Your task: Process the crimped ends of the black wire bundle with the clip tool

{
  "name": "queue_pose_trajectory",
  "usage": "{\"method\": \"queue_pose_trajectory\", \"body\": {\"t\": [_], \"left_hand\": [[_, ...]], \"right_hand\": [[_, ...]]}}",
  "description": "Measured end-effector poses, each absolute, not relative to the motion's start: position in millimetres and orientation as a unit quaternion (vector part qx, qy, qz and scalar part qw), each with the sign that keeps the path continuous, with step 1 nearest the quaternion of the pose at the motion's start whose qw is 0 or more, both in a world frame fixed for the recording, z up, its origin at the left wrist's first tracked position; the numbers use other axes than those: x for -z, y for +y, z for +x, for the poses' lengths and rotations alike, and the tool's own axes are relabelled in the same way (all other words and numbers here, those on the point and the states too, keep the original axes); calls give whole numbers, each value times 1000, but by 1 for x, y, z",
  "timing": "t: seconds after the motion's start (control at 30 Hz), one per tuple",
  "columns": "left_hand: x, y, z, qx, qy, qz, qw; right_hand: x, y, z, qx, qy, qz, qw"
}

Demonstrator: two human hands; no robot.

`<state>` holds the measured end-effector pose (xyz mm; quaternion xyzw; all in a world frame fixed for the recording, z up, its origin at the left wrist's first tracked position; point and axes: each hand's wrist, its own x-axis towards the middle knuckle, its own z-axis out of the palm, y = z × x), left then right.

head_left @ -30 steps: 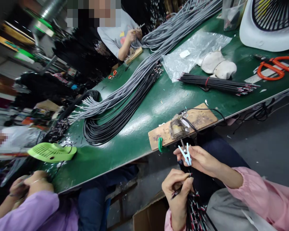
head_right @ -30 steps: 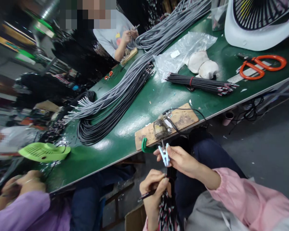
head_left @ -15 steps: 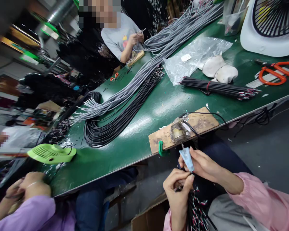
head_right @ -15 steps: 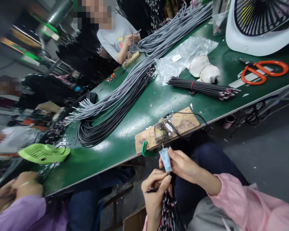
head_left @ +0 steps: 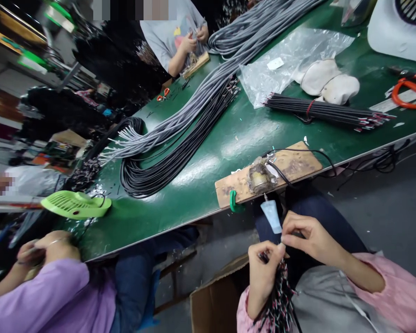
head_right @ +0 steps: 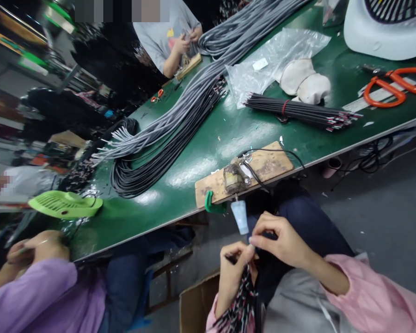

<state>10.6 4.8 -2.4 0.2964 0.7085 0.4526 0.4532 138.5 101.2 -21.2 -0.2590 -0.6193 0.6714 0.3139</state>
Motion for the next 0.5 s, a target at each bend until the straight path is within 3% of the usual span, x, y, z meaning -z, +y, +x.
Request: {"method": "queue_pose_trajectory", "body": {"t": [0.23,0.5], "left_hand": [[5,5,21,-481,693,271,463],[13,-8,19,-563,620,214,504]], "right_hand": [[-2,96,128,-587,-713,-226,310],[19,96,136,-660,-633,-235,330]]}}
